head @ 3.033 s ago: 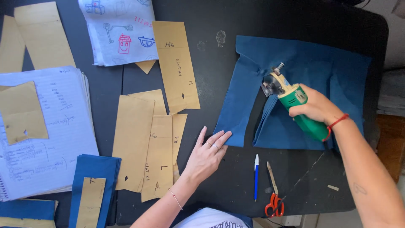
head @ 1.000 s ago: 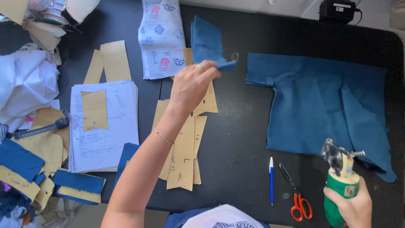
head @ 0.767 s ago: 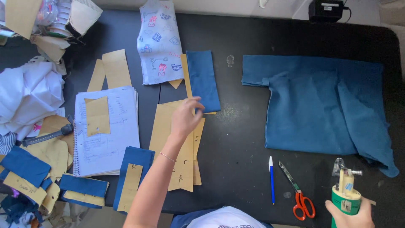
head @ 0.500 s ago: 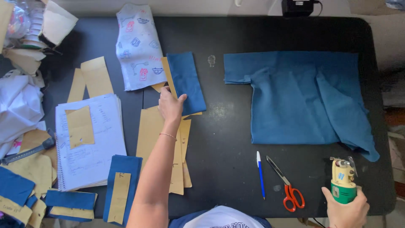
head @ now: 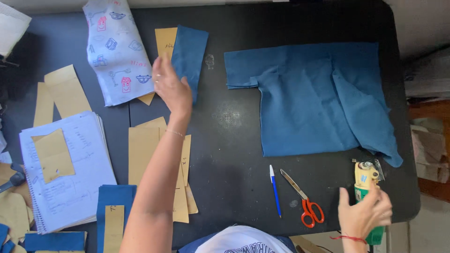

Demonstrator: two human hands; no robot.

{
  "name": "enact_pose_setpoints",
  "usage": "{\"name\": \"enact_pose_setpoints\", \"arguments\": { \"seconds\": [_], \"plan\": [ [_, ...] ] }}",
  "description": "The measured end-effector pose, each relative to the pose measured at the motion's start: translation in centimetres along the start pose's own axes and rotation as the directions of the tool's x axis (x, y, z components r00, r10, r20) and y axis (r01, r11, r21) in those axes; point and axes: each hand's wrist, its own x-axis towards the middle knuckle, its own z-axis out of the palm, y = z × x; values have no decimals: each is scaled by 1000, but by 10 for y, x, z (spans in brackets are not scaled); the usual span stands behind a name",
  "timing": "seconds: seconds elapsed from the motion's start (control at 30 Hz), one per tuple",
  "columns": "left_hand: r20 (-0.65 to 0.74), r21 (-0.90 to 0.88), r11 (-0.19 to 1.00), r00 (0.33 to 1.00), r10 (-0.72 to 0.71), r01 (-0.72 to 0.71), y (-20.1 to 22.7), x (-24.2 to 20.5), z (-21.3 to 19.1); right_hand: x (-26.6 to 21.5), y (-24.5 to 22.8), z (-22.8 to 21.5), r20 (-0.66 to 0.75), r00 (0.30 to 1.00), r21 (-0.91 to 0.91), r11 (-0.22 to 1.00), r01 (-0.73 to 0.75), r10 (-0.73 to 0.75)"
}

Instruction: The person uses a rotary cutter to cut blue fabric on a table, following the outlines of cardboard templates. They repeatedly place templates on the fabric, cut around them, and then remove the templates to reveal the cut pieces.

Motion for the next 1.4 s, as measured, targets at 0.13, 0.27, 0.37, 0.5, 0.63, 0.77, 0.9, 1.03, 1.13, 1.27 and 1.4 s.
{"name": "enact_pose_setpoints", "arguments": {
  "seconds": [0.13,0.27,0.37,0.5,0.63,0.77,0.9,1.03,1.13,1.27,1.4],
  "plan": [
    [-76,-373,844,919,386,-385,54,-79,-54,-9,-42,0,13,952,420,866,272,-306],
    [310,-534,771,769,560,-346,38,-178,-76,-17,-97,-22,535,789,489,872,3,-303],
    [305,-553,796,829,469,-247,6,-188,-111,-17,-126,-36,749,596,321,945,57,-290],
    [111,-207,964,975,192,-166,-61,-161,-154,-27,-131,-22,780,510,360,927,108,-363],
    [262,149,986,958,-116,78,-113,-162,-172,-25,-153,-38,827,441,351,933,78,-348],
    [294,297,955,952,-90,-2,-121,-181,-160,-42,-203,-41,769,372,633,697,-337,-519],
    [210,533,836,978,19,-131,-117,-195,-145,-54,-269,-79,751,210,587,487,-647,-627],
    [184,575,803,981,56,-154,-113,-195,-142,-63,-298,-76,759,217,572,469,-673,-614],
    [319,516,842,947,-18,-158,-106,-188,-155,-68,-305,-76,782,171,483,408,-775,-600],
    [279,427,900,960,-36,-90,-110,-181,-166,-81,-318,-71,798,97,368,354,-860,-594],
    [224,-123,980,966,-128,158,-122,-176,-186,-93,-331,-52,792,93,413,418,-809,-603]
  ]
}}
